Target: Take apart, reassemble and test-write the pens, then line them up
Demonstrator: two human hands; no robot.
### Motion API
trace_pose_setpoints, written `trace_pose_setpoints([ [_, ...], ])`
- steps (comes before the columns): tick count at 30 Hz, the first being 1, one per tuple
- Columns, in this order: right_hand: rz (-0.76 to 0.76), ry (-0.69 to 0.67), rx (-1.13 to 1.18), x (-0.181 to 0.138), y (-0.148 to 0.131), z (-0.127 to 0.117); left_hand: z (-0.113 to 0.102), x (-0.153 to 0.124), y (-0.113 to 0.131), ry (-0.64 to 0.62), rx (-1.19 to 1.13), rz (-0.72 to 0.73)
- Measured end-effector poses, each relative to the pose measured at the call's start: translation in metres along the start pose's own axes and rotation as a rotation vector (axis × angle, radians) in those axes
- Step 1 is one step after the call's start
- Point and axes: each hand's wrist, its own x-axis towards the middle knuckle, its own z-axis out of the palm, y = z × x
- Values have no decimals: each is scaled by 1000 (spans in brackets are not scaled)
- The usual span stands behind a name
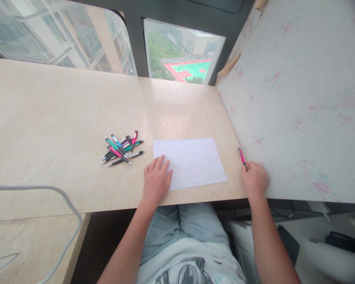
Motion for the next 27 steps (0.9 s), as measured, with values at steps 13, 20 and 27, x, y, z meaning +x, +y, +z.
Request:
trace_pose_setpoints([
  [13,-62,-213,-262,17,-13,-17,2,-2,-4,28,-11,-14],
  [20,-105,-233,-320,32,-21,-15,0,-1,-4,20,-28,-13],
  [27,-140,-316,-394,51,-25,-19,0,-4,-4,15,-10,4],
])
